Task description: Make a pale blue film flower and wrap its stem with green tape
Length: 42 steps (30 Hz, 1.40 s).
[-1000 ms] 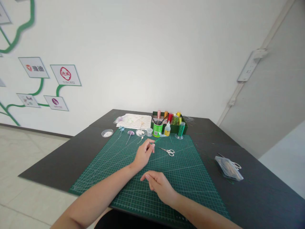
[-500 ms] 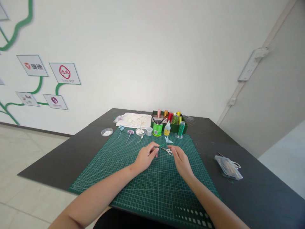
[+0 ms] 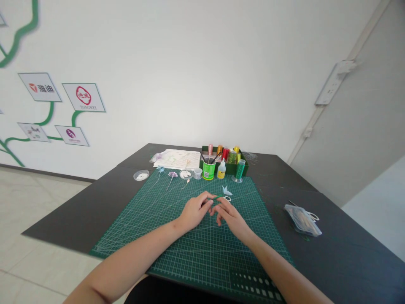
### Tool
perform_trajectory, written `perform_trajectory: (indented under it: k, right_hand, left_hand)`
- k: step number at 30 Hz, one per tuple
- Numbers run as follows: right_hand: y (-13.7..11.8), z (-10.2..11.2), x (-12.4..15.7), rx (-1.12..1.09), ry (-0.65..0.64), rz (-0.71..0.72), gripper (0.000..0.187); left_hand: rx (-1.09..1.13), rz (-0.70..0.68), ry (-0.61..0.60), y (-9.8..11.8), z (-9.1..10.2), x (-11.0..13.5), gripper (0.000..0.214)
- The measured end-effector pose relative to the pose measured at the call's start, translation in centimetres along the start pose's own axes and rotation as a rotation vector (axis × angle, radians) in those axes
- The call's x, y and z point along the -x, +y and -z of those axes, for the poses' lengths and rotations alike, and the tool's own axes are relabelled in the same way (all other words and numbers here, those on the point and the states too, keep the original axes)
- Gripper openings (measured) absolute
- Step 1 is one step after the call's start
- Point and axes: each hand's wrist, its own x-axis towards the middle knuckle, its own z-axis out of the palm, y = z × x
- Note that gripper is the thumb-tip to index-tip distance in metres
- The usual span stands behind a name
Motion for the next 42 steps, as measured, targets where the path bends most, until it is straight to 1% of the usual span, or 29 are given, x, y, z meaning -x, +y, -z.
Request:
perform_trajectory:
  k: [2,4,7,9,12,16,19,22,26,35,38,42]
  right_hand:
    - [0.3,0.0,0.0,0.020,0.023,-0.027,0.050]
    - [0.4,0.0,0.1,0.045,0.057,-0.035,0.044]
    - [0.1,0.1,0.4,0.078,0.095,-0.033,0.035]
    - [-0.3,0.2,0.5,0.079,0.105,-0.037,0.032]
    - [-1.0,0.4,0.6,0.032,0.088,-0.050,0.034]
    - [-2.2,1.1,1.0,-0.088,0.061,-0.055,0.042]
    - [-3.0,2.0,1.3,-0.159,0.093,-0.031,0.046]
    - [-3.4,2.9,1.3,-0.192,0.147,0.004,0.046]
    - [-3.7,3.9,0.9,-0.163,0.195,0.023,0.045]
    - [-3.0,4.9,-0.1,-0.053,0.197,-0.008,0.052]
    - [-2.7,5.3,-0.5,-0.018,0.193,-0.022,0.051]
    - [-2.2,5.8,-0.9,0.028,0.189,-0.033,0.047]
  left_hand:
    - [-0.027,0.020,0.009,-0.1,0.0,0.0,0.022]
    - [-0.053,0.038,0.016,-0.2,0.1,-0.1,0.020]
    - [-0.087,0.064,0.015,-0.5,0.2,-0.2,0.020]
    - [-0.108,0.077,0.001,-0.6,0.3,-0.3,0.019]
    - [-0.139,0.088,-0.028,-0.5,0.5,-0.4,0.019]
    - [-0.176,0.086,-0.077,0.0,0.7,-0.3,0.018]
    - [-0.202,0.081,-0.119,0.3,0.6,-0.2,0.018]
    - [-0.224,0.074,-0.174,0.4,0.3,0.0,0.018]
    - [-0.251,0.043,-0.220,0.7,0.1,0.3,0.020]
    - [-0.314,-0.099,-0.281,1.2,-0.2,0.9,0.019]
    - [-0.325,-0.143,-0.279,1.2,-0.2,0.9,0.018]
    - [-0.326,-0.189,-0.247,1.4,-0.1,1.0,0.018]
